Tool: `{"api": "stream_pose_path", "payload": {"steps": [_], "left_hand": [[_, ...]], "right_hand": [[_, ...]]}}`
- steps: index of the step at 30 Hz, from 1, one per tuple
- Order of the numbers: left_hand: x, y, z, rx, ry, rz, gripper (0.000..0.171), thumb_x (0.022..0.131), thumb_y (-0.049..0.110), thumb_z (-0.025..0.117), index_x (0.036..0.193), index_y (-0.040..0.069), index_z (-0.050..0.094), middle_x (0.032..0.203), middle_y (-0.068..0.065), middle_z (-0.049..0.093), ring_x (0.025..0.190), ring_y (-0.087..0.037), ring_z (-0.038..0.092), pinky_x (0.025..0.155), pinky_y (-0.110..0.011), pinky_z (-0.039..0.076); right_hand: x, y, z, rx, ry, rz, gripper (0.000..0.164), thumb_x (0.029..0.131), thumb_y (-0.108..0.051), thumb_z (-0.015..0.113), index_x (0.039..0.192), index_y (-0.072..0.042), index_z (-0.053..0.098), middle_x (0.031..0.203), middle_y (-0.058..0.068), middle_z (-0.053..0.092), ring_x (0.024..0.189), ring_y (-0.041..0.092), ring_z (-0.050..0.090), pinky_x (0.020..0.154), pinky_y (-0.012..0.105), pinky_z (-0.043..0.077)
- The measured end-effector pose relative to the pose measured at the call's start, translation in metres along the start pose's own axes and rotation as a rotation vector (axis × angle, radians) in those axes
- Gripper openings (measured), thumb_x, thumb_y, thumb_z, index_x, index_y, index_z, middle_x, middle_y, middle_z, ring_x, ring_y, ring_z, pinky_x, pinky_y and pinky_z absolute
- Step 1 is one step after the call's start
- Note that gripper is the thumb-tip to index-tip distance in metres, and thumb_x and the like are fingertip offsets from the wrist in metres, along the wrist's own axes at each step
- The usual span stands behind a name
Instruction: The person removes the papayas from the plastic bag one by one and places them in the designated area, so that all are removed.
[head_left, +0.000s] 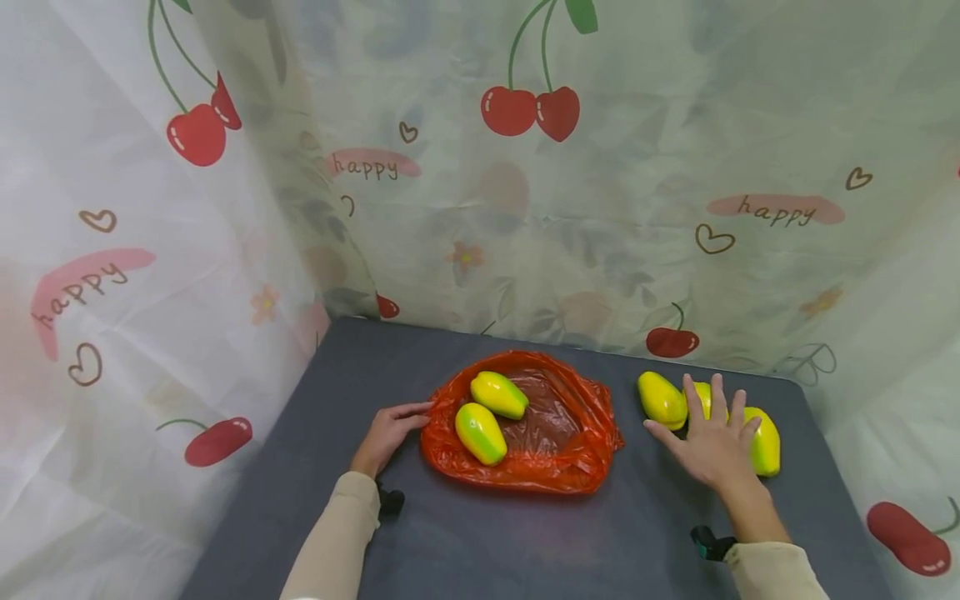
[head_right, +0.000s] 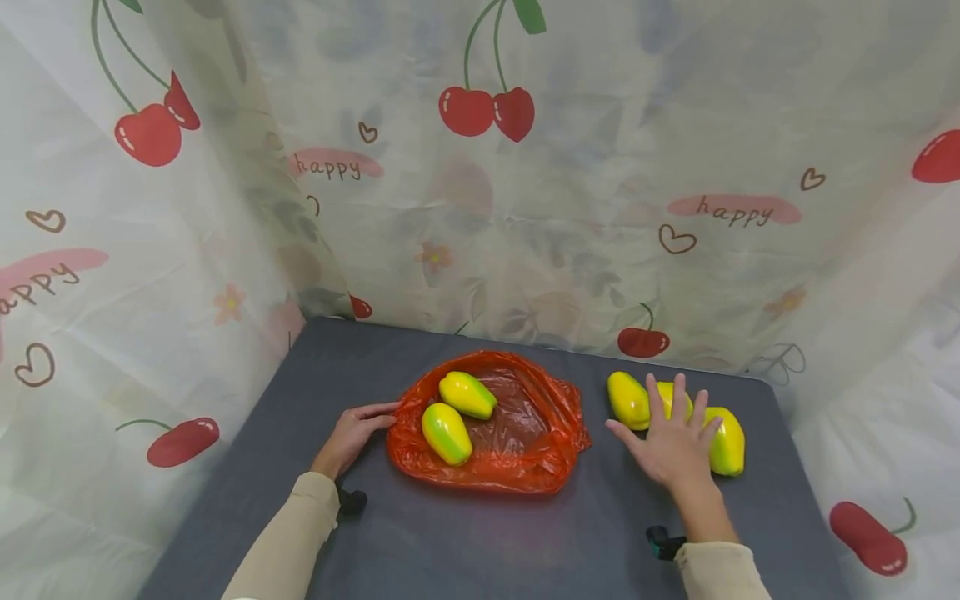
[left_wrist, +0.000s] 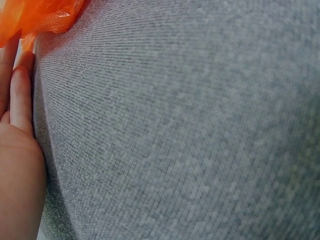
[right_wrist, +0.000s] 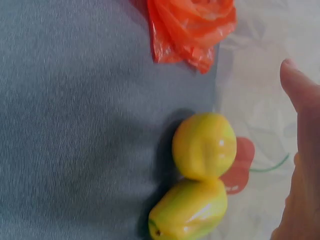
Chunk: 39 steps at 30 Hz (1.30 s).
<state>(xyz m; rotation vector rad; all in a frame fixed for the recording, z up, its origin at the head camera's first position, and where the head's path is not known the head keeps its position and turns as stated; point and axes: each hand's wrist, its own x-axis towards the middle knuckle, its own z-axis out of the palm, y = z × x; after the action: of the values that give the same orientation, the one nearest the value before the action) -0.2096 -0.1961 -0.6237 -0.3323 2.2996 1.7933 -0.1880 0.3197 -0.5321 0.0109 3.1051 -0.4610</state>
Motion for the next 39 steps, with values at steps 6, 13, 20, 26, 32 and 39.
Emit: {"api": "stream_pose_path", "payload": {"steps": [6, 13, 20, 26, 32, 39], "left_hand": [[0.001, 0.0, 0.0, -0.004, 0.0, -0.007, 0.03, 0.093, 0.03, 0.073, 0.122, 0.029, 0.076, 0.14, -0.003, 0.067, 0.142, -0.027, 0.051, 0.123, -0.054, 0.035], [0.003, -0.001, -0.001, 0.001, -0.001, -0.008, 0.03, 0.092, 0.03, 0.074, 0.122, 0.029, 0.076, 0.14, -0.003, 0.067, 0.142, -0.027, 0.051, 0.123, -0.054, 0.035], [0.002, 0.0, -0.001, 0.011, -0.002, -0.002, 0.031, 0.092, 0.031, 0.074, 0.123, 0.028, 0.076, 0.14, -0.003, 0.067, 0.141, -0.027, 0.052, 0.122, -0.053, 0.036], [0.001, 0.0, -0.001, 0.017, -0.003, 0.006, 0.033, 0.091, 0.032, 0.075, 0.123, 0.028, 0.076, 0.139, -0.003, 0.068, 0.14, -0.025, 0.053, 0.122, -0.052, 0.037], [0.001, 0.0, -0.001, 0.0, -0.001, 0.014, 0.031, 0.091, 0.032, 0.076, 0.121, 0.028, 0.077, 0.135, -0.001, 0.07, 0.138, -0.024, 0.055, 0.121, -0.05, 0.039], [0.001, 0.001, -0.001, -0.003, -0.009, 0.009, 0.031, 0.091, 0.031, 0.075, 0.123, 0.027, 0.076, 0.136, -0.002, 0.069, 0.138, -0.024, 0.055, 0.121, -0.05, 0.039]], "right_hand": [[0.003, -0.019, 0.007, 0.001, -0.037, -0.032, 0.108, 0.089, -0.081, 0.046, 0.166, -0.021, 0.0, 0.168, 0.027, -0.017, 0.148, 0.064, -0.017, 0.106, 0.088, -0.012], [0.007, -0.042, 0.018, 0.018, -0.067, -0.084, 0.11, 0.088, -0.082, 0.047, 0.166, -0.02, 0.001, 0.17, 0.024, -0.014, 0.152, 0.059, -0.017, 0.11, 0.085, -0.012], [0.012, -0.069, 0.027, 0.046, -0.078, -0.155, 0.108, 0.087, -0.078, 0.055, 0.166, -0.024, 0.004, 0.172, 0.021, -0.008, 0.154, 0.057, -0.011, 0.112, 0.085, -0.007], [0.015, -0.091, 0.031, 0.07, -0.101, -0.203, 0.107, 0.087, -0.074, 0.059, 0.166, -0.024, 0.008, 0.172, 0.019, -0.007, 0.155, 0.054, -0.008, 0.115, 0.081, -0.005], [0.019, -0.11, 0.035, 0.078, -0.086, -0.284, 0.105, 0.086, -0.076, 0.059, 0.166, -0.027, 0.012, 0.173, 0.017, -0.001, 0.157, 0.051, 0.001, 0.119, 0.078, 0.005], [0.019, -0.132, 0.033, 0.094, -0.116, -0.349, 0.105, 0.086, -0.073, 0.062, 0.165, -0.025, 0.014, 0.173, 0.017, 0.001, 0.157, 0.051, 0.006, 0.119, 0.078, 0.01]]}}
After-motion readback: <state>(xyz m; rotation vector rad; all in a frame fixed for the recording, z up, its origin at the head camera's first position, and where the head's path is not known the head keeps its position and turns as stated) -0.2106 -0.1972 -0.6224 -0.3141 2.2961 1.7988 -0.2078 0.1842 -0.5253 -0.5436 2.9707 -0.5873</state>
